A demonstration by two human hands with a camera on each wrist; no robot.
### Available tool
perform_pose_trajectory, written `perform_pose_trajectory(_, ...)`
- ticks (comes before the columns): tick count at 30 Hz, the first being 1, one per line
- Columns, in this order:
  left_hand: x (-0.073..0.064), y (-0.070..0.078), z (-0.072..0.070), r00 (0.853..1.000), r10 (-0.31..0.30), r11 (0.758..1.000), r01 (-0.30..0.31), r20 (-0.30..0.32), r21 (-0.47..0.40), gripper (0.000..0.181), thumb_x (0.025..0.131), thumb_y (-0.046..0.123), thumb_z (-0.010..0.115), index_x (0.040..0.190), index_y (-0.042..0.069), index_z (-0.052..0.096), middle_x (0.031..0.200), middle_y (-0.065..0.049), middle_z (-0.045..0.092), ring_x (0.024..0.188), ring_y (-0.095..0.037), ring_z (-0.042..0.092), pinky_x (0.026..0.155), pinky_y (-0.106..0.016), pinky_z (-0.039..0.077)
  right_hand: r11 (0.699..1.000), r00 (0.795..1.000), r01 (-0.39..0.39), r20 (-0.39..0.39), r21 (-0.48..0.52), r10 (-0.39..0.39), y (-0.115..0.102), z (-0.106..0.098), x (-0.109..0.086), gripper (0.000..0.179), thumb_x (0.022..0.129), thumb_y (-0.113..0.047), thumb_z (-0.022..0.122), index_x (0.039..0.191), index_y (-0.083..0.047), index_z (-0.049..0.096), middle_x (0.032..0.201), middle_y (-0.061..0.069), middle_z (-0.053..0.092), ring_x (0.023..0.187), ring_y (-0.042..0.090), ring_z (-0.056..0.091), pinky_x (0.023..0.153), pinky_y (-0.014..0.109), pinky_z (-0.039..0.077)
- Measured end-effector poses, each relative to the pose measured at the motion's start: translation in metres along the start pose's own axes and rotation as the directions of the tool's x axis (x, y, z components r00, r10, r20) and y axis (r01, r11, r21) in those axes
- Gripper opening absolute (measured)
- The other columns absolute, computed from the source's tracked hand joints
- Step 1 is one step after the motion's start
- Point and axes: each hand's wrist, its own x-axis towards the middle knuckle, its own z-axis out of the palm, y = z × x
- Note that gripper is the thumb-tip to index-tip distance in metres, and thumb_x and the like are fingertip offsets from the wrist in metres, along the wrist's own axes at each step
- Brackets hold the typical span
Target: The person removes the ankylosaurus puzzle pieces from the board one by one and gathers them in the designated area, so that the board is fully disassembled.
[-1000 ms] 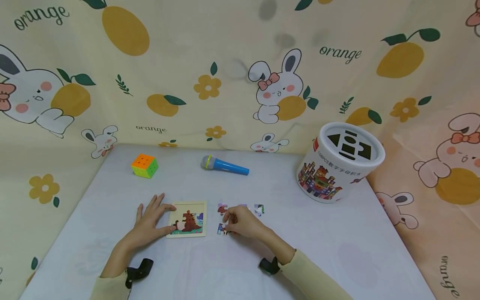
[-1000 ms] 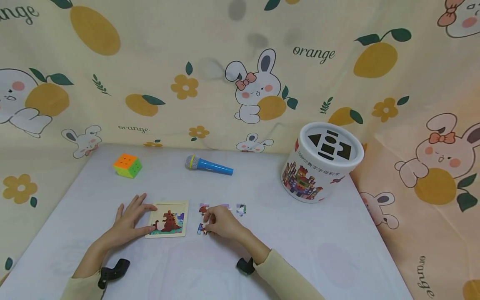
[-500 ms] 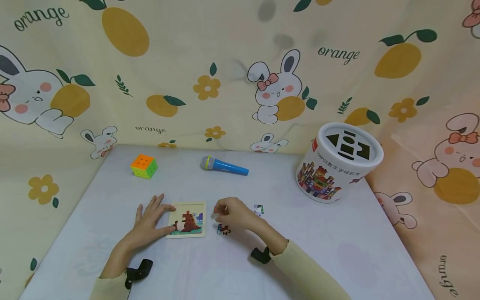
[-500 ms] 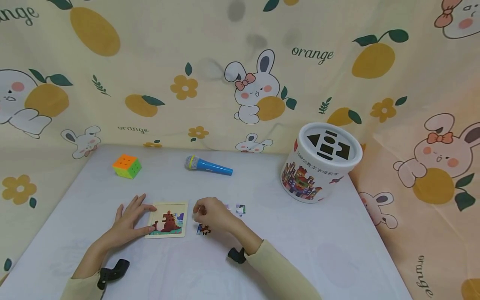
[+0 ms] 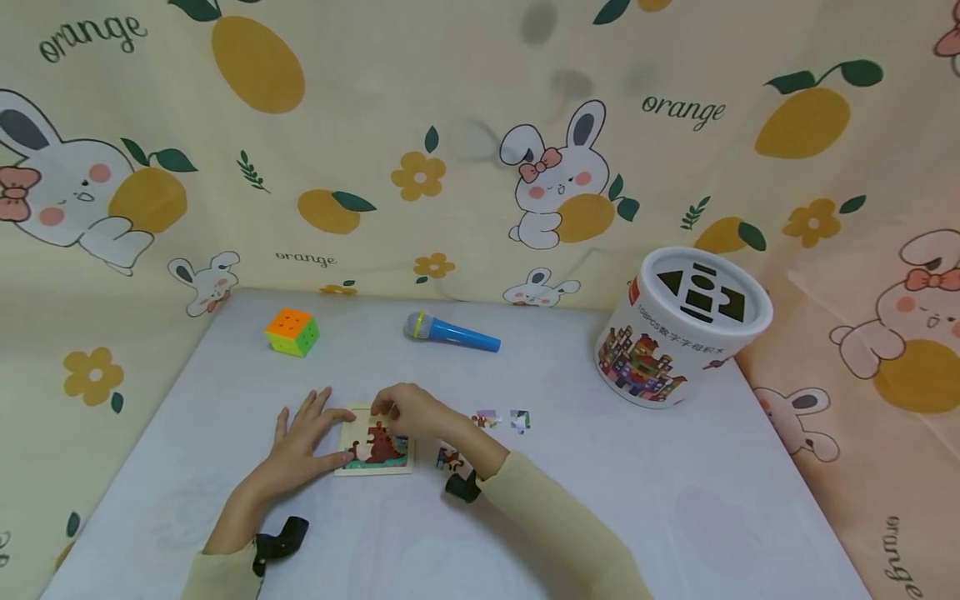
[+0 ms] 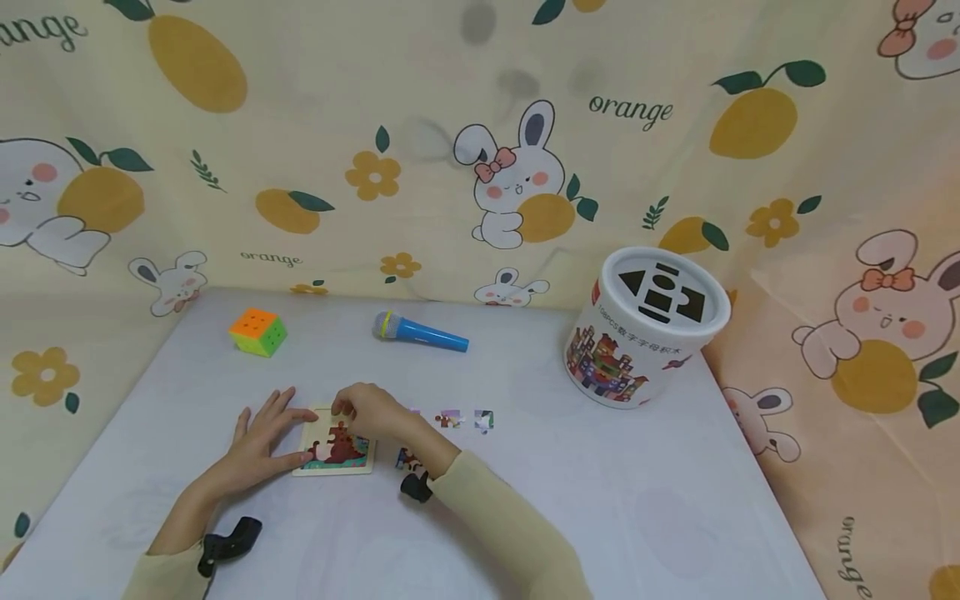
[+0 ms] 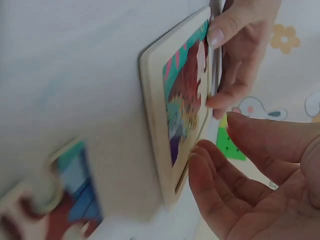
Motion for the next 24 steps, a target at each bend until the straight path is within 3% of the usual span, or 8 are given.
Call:
perform_pose_trajectory(4,0.0,-0.002,0.0,1.0,0.003,1.0,-0.003,-0.001,0.001,0.049,0.083,0.035,0.079,0.125,0.018,0.06,0.161,-0.029,0.017,0.148,-0.05,0.001,0.108,-0.071,-0.014,0.999,1.0,-0.014,0.01,-0.051,0.015,-0.007,0.004,0.012,0.027,0.084,0.009,0.069,0.109,-0.002,0.068,0.095,0.005,0.065,0.083,0.011,0.056,0.071,0.019,0.049)
perform_pose_trajectory(10,-0.001,-0.004,0.001,1.0,0.021,1.0,-0.021,0.001,-0.001,0.049,0.083,0.033,0.079,0.125,0.017,0.059,0.16,-0.031,0.017,0.147,-0.052,0.002,0.107,-0.073,-0.014,0.988,0.995,-0.093,0.016,-0.126,0.096,-0.017,0.003,0.024,0.027,0.084,0.01,0.067,0.109,-0.003,0.069,0.094,0.006,0.065,0.079,0.013,0.054,0.066,0.021,0.047)
perform_pose_trajectory(14,0.0,-0.005,0.002,1.0,0.026,1.0,-0.026,0.001,0.0,0.05,0.083,0.033,0.079,0.125,0.017,0.059,0.159,-0.031,0.018,0.146,-0.053,0.002,0.106,-0.073,-0.013,0.985,0.991,-0.129,0.011,-0.117,0.132,-0.018,0.003,0.024,0.025,0.084,0.009,0.068,0.105,-0.003,0.069,0.094,0.007,0.066,0.077,0.014,0.056,0.064,0.021,0.048)
perform_pose_trajectory(24,0.001,-0.007,0.003,0.999,0.042,0.999,-0.042,-0.009,0.011,0.051,0.083,0.033,0.08,0.126,0.017,0.059,0.16,-0.03,0.019,0.147,-0.052,0.004,0.107,-0.073,-0.012,0.992,0.996,-0.094,-0.009,-0.089,0.094,-0.012,0.02,0.018,0.025,0.08,0.01,0.074,0.101,-0.003,0.068,0.082,0.003,0.059,0.07,0.011,0.051,0.056,0.019,0.045)
